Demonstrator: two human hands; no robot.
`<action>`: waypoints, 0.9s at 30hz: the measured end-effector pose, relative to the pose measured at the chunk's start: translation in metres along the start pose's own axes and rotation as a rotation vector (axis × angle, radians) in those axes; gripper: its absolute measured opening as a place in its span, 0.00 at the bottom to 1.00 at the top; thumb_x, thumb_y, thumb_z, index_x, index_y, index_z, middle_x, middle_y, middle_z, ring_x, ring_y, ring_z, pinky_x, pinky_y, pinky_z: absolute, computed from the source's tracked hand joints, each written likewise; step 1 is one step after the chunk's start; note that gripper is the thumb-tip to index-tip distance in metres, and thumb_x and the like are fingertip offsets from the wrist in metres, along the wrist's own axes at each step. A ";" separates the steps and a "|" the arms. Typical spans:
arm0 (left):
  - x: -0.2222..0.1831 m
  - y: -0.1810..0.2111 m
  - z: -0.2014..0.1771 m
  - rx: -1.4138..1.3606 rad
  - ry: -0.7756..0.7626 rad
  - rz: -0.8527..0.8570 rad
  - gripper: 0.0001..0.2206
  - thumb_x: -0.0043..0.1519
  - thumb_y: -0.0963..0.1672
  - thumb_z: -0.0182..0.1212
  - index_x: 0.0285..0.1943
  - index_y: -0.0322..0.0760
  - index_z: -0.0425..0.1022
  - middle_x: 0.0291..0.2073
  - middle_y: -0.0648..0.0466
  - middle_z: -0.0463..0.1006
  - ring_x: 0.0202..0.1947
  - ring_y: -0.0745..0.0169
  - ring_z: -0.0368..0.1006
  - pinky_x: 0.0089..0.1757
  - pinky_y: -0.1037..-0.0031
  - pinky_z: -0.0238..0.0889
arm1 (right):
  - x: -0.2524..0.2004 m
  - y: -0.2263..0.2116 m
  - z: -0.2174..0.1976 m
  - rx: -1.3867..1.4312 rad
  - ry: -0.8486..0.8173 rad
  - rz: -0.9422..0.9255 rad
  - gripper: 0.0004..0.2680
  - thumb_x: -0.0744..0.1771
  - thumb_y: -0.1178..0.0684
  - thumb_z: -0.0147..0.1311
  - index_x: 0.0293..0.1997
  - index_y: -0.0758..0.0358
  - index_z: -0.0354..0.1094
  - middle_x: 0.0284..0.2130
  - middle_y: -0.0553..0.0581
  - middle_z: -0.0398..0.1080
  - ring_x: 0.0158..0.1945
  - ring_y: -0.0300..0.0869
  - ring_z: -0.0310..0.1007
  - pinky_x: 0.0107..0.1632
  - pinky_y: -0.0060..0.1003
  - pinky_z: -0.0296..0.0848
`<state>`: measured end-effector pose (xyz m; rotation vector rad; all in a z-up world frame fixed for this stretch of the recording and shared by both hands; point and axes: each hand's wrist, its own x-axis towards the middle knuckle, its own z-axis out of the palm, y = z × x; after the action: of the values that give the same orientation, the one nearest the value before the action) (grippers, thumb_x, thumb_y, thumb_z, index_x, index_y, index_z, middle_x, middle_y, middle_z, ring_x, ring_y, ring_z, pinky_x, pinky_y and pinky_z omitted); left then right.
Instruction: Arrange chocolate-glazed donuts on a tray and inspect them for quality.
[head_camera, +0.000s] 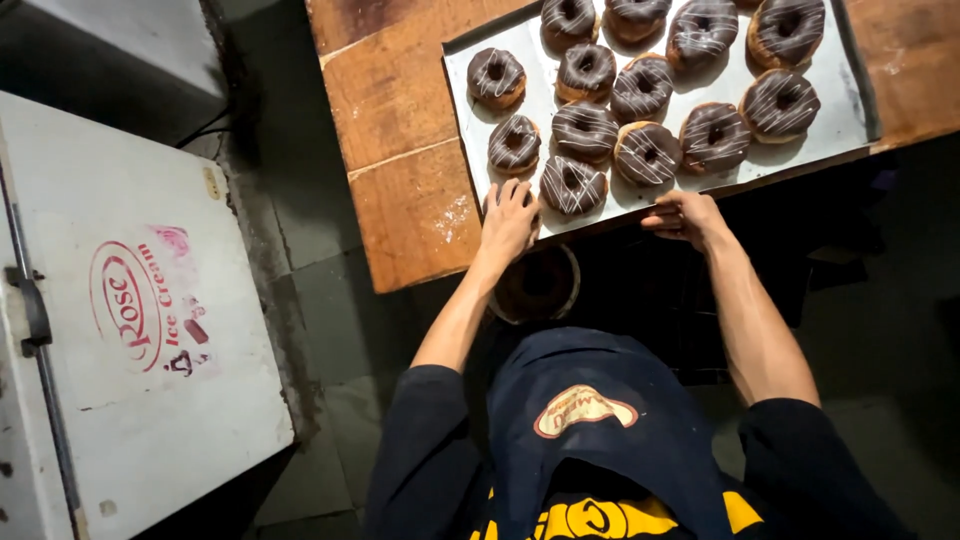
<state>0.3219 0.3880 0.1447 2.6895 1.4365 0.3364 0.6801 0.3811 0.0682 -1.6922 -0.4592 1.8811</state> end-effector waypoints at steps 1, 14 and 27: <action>0.000 -0.002 0.001 0.001 0.002 0.000 0.19 0.42 0.45 0.72 0.44 0.41 0.81 0.58 0.45 0.70 0.63 0.42 0.60 0.60 0.41 0.51 | 0.001 -0.001 0.000 -0.001 -0.001 -0.002 0.12 0.66 0.49 0.53 0.47 0.69 0.69 0.40 0.62 0.77 0.45 0.49 0.80 0.55 0.52 0.72; -0.022 -0.028 -0.022 -0.179 0.165 -0.028 0.12 0.45 0.41 0.75 0.34 0.36 0.77 0.51 0.51 0.76 0.57 0.46 0.67 0.59 0.55 0.58 | 0.003 0.002 -0.001 0.009 0.004 -0.008 0.12 0.66 0.50 0.52 0.48 0.71 0.69 0.41 0.63 0.76 0.46 0.51 0.80 0.56 0.53 0.72; 0.029 -0.086 0.009 -1.636 0.395 -0.443 0.47 0.49 0.42 0.74 0.73 0.60 0.41 0.60 0.43 0.72 0.47 0.45 0.75 0.41 0.53 0.69 | 0.026 0.018 -0.006 -0.004 0.044 0.000 0.11 0.65 0.51 0.55 0.47 0.67 0.71 0.35 0.61 0.78 0.39 0.53 0.80 0.45 0.48 0.75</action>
<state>0.2694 0.4607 0.1257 0.9948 0.9294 1.2826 0.6812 0.3821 0.0357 -1.7326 -0.4454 1.8404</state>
